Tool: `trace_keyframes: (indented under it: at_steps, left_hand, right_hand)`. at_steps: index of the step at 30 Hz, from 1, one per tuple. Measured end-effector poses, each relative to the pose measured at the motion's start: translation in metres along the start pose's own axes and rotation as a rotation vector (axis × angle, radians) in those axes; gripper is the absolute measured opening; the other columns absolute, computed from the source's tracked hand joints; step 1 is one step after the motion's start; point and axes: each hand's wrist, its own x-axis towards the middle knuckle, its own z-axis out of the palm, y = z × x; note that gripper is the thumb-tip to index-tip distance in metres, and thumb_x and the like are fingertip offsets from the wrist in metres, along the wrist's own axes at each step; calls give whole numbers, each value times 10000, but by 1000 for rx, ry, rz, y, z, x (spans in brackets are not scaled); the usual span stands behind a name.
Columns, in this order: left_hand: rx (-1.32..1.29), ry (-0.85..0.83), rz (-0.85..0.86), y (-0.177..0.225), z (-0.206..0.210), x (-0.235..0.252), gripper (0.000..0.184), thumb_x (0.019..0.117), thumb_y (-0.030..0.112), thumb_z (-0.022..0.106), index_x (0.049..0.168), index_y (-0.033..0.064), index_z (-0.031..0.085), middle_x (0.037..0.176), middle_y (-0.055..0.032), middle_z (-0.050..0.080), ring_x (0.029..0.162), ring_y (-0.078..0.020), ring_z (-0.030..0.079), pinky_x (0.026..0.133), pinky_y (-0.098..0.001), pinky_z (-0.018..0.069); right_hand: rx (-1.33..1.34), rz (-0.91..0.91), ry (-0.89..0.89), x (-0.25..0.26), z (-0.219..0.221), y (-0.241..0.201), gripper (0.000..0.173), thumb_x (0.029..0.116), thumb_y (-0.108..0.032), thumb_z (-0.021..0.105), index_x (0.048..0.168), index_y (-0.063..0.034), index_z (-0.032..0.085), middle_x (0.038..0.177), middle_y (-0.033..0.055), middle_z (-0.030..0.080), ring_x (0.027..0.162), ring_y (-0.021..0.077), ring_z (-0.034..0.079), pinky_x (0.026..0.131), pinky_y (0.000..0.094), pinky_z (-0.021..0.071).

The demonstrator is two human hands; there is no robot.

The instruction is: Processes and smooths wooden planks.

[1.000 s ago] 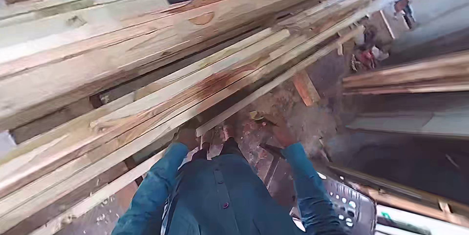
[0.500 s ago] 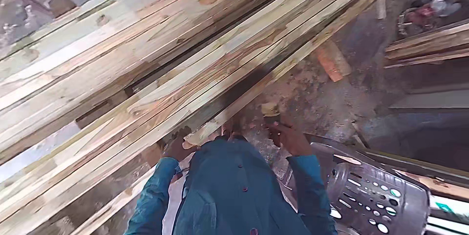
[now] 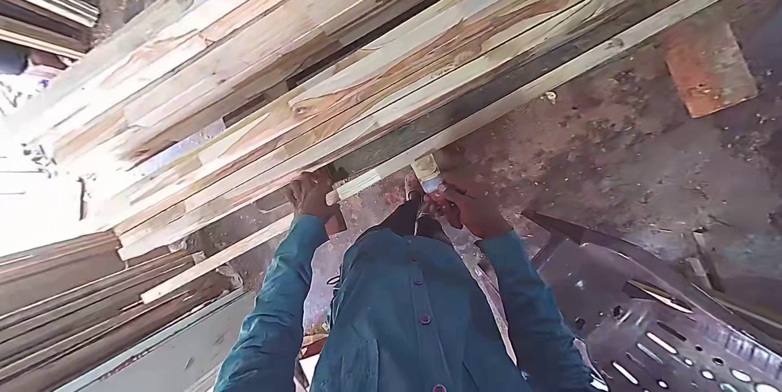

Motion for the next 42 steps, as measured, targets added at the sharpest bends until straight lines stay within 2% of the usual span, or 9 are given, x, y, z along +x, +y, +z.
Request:
trace_keyframes:
  at_steps: [6, 10, 13, 16, 22, 28, 33, 37, 42]
  left_hand:
    - [76, -41, -311, -111, 15, -32, 1036, 668, 401, 952, 1531, 120, 452, 1572, -255, 417, 1467, -483, 355, 1199, -717, 183]
    - [171, -30, -146, -159, 33, -13, 784, 785, 247, 850, 1473, 71, 519, 1471, -241, 539, 1417, -460, 443, 1148, -670, 337]
    - [99, -366, 76, -177, 7, 16, 762, 766, 203, 888, 1420, 16, 545, 1379, -296, 589, 1327, -482, 535, 1099, -670, 408]
    - [70, -530, 189, -191, 1, 45, 798, 752, 220, 917, 1431, 21, 548, 1394, -288, 585, 1338, -449, 541, 1128, -642, 399]
    - [-55, -532, 311, -216, 15, 52, 681, 766, 292, 895, 1332, 23, 629, 1307, -247, 651, 1265, -395, 608, 1094, -608, 448]
    - [64, -313, 170, -201, 16, 9, 640, 839, 345, 792, 1389, 95, 579, 1305, -213, 662, 1216, -418, 638, 965, -673, 502]
    - [43, -288, 154, -194, 13, 1, 651, 862, 324, 785, 1421, 82, 555, 1349, -205, 639, 1255, -401, 614, 1016, -651, 477]
    - [66, -245, 170, -196, 14, -2, 701, 851, 361, 779, 1456, 104, 535, 1401, -190, 610, 1291, -379, 594, 1033, -620, 484]
    - [177, -166, 389, -212, 26, 7, 705, 832, 69, 742, 1484, 77, 474, 1425, -269, 547, 1308, -458, 548, 1037, -621, 471]
  right_hand:
    - [43, -30, -36, -14, 33, 23, 363, 1119, -189, 378, 1400, -43, 555, 1044, 109, 731, 764, 147, 694, 667, 281, 583]
    - [-124, -48, 59, -16, 57, 31, 340, 1116, -214, 423, 1357, -48, 595, 905, 62, 700, 509, 70, 527, 436, 214, 426]
    - [-442, -134, 269, -6, 76, 31, 328, 1074, -172, 546, 1372, -53, 614, 1005, 99, 705, 689, 125, 631, 628, 304, 547]
    - [-782, -276, 439, 26, 95, 30, 475, 1022, -93, 588, 1495, -117, 548, 1275, 220, 661, 1088, 356, 672, 937, 540, 550]
    - [-986, 36, 747, 73, 182, 90, 797, 962, -45, 626, 1640, -288, 283, 1437, 366, 413, 1205, 513, 566, 905, 596, 560]
    - [-864, 127, 1002, 50, 188, 30, 492, 1033, -198, 562, 1507, -79, 514, 1367, 351, 533, 1206, 486, 591, 978, 585, 522]
    - [-895, 326, 827, 70, 212, -6, 332, 1042, -216, 547, 1233, 42, 631, 1216, 300, 645, 1147, 458, 645, 954, 608, 525]
    - [-916, 442, 652, 66, 301, 37, 451, 995, -265, 653, 1336, 19, 571, 1342, 343, 510, 1094, 474, 647, 852, 567, 585]
    - [-634, 78, 607, 14, 293, 70, 366, 1086, -253, 513, 1388, -92, 643, 1111, 158, 733, 906, 273, 712, 831, 480, 582]
